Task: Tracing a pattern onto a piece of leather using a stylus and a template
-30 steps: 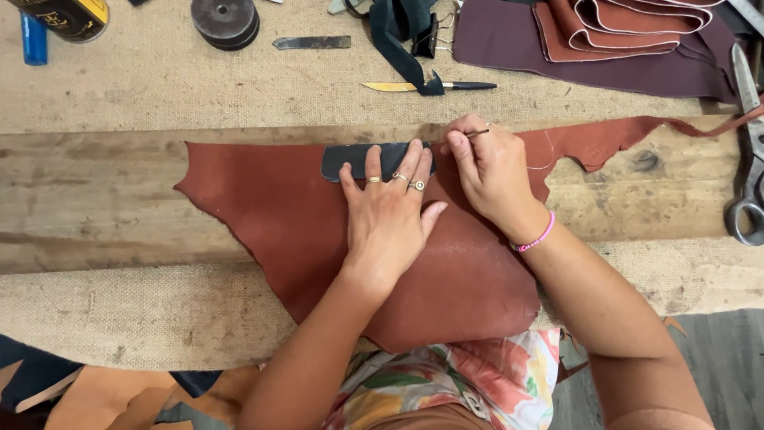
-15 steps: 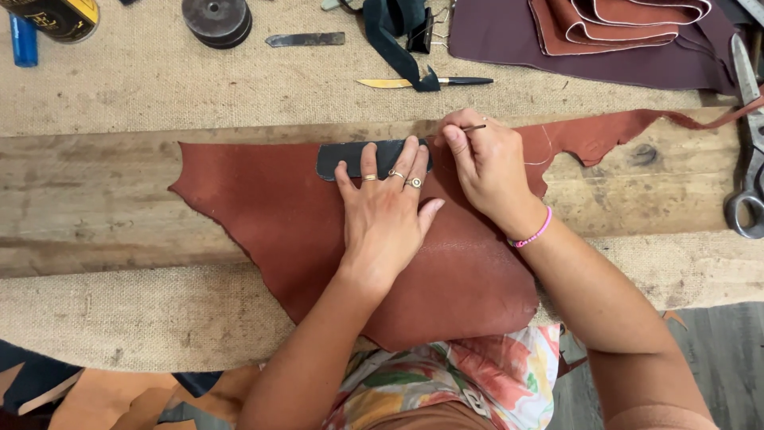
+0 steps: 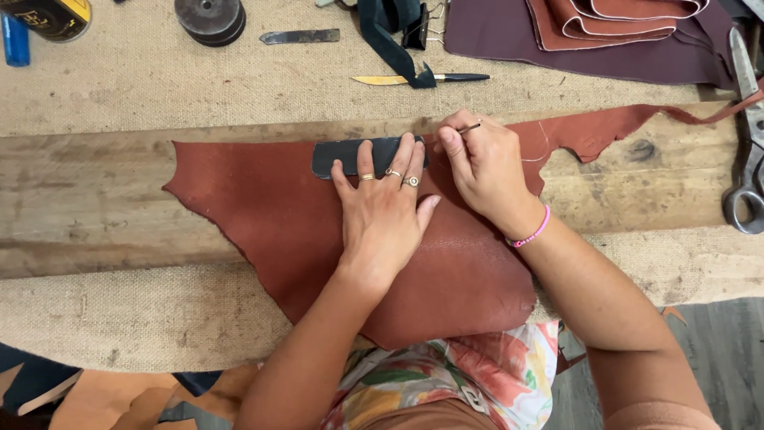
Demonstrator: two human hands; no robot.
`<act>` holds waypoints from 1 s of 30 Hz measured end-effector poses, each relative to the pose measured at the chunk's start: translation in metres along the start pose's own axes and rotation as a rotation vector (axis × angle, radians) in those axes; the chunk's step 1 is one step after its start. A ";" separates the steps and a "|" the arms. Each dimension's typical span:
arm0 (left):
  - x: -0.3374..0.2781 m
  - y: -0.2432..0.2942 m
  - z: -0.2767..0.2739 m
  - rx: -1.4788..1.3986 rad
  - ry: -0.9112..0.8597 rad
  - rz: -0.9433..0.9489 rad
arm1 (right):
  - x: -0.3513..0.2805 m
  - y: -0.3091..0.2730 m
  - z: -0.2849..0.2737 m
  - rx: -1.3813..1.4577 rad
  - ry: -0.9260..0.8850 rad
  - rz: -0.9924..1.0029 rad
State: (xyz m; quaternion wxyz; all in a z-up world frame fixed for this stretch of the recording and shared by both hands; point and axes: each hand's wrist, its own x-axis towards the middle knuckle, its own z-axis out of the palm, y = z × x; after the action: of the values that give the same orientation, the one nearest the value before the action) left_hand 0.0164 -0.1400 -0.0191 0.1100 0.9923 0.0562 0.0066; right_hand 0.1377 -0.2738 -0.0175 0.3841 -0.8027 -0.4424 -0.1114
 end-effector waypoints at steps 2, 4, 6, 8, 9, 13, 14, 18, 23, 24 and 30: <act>0.000 0.000 0.001 0.001 -0.007 0.001 | 0.000 0.000 -0.001 0.017 0.002 -0.009; -0.001 0.000 0.002 0.002 -0.015 0.001 | -0.001 0.000 -0.001 0.033 0.005 -0.016; -0.001 0.000 0.003 0.008 -0.023 -0.001 | -0.001 0.001 -0.001 0.026 0.003 -0.023; -0.001 0.002 0.002 0.017 -0.038 -0.010 | -0.004 0.003 0.000 0.026 0.001 -0.024; -0.002 0.003 0.001 0.028 -0.051 -0.019 | -0.005 0.005 0.000 0.027 0.000 -0.027; 0.000 0.006 -0.002 0.042 -0.087 -0.036 | -0.006 0.003 0.000 0.037 0.001 -0.035; 0.000 0.006 -0.002 0.048 -0.095 -0.035 | -0.005 0.003 0.000 0.046 0.005 -0.051; -0.001 0.005 -0.002 0.052 -0.105 -0.031 | -0.006 0.003 0.001 0.064 0.014 -0.074; -0.002 0.006 -0.003 0.043 -0.105 -0.028 | -0.006 -0.001 -0.001 0.079 0.016 -0.090; -0.002 0.006 -0.003 0.042 -0.101 -0.030 | -0.005 -0.003 -0.002 0.083 0.015 -0.096; -0.003 0.004 -0.002 0.018 -0.094 -0.029 | 0.001 -0.012 -0.011 0.082 0.041 -0.041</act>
State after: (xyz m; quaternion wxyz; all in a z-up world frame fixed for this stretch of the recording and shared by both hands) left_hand 0.0139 -0.1437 -0.0160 0.1036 0.9916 0.0653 -0.0421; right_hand 0.1303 -0.2777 -0.0033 0.4234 -0.7745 -0.4550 -0.1175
